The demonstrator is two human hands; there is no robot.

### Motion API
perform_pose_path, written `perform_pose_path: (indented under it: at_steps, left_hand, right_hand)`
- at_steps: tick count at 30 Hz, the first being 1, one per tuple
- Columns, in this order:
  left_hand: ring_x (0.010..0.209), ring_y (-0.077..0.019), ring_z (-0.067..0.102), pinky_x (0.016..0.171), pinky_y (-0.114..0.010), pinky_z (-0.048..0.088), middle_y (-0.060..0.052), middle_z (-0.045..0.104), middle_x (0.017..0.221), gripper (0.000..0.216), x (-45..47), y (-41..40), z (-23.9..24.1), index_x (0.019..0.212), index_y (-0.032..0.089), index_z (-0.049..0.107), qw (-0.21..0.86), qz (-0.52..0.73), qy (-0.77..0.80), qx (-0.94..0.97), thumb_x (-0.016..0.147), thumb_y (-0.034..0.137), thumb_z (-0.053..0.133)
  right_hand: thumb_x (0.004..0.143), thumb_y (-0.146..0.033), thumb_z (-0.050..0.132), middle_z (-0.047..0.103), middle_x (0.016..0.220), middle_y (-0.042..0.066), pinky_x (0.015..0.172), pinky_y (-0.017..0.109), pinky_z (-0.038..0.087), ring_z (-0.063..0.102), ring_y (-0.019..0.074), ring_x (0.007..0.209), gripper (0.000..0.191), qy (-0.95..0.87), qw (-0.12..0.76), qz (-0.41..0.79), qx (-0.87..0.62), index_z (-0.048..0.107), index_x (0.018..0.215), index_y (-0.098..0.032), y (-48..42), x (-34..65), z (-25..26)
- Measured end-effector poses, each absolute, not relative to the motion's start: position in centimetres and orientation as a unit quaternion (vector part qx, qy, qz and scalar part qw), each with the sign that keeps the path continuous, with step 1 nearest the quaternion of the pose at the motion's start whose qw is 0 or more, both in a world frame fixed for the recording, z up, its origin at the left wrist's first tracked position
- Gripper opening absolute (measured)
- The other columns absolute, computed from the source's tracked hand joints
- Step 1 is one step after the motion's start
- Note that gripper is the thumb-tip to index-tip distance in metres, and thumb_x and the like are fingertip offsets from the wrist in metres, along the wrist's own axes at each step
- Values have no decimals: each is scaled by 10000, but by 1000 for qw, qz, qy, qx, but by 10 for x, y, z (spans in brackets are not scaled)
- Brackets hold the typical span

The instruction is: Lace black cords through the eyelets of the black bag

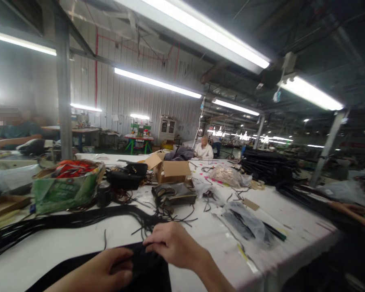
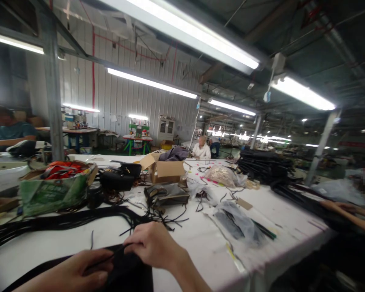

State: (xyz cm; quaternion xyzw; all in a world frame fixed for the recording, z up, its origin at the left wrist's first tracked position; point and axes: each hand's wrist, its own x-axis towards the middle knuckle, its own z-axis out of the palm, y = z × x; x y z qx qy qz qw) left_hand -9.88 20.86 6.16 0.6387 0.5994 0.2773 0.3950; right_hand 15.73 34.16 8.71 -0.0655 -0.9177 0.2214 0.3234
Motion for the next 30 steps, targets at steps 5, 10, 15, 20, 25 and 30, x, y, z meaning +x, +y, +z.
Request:
perform_pose_path:
  at_steps: [5,10,15,20,25,30]
  left_hand:
    - [759,-201,615,664,-285,478,-61,680,926,445,-52,220,103,1199,121,650,421,326,560,635,995,517,661]
    - [641,-137,377,576,-274,254,18,490,690,498,-69,233,104,954,131,691,353,338,618,615,1033,615,606]
    - [668,-168,446,637,-310,308,1,543,713,540,-92,221,92,1010,165,707,285,281,665,630,1118,606,414]
    - [789,-193,568,730,-322,370,-14,675,844,329,-80,215,83,902,195,632,216,196,672,681,1114,384,467]
    - [811,-193,577,732,-307,396,-29,679,894,164,-63,221,84,934,193,617,192,210,643,712,1046,188,498]
    - [871,-222,657,758,-325,411,-43,727,951,161,-49,220,89,1014,216,687,147,180,635,737,1040,234,529]
  right_hand:
    - [969,-117,763,692,891,-21,634,315,316,621,150,760,134,-947,285,114,-98,812,1020,-230,334,136,96]
    - [983,-92,745,707,1233,-36,913,250,485,660,139,1014,368,-879,361,270,-152,734,1289,-297,343,153,103]
    - [922,-12,724,653,1383,-45,995,284,515,677,176,1153,496,-911,222,291,-189,754,1279,-356,339,182,61]
    - [959,59,526,674,1154,41,856,303,569,703,191,978,326,-899,332,216,-184,707,1027,-203,328,179,-3]
    - [1087,-37,498,689,1209,101,942,306,614,702,196,1104,281,-874,466,66,-123,664,1252,-191,315,187,-29]
    - [1086,-80,573,687,1293,157,989,320,651,700,219,1211,234,-868,479,38,-125,659,1291,-153,304,196,-41]
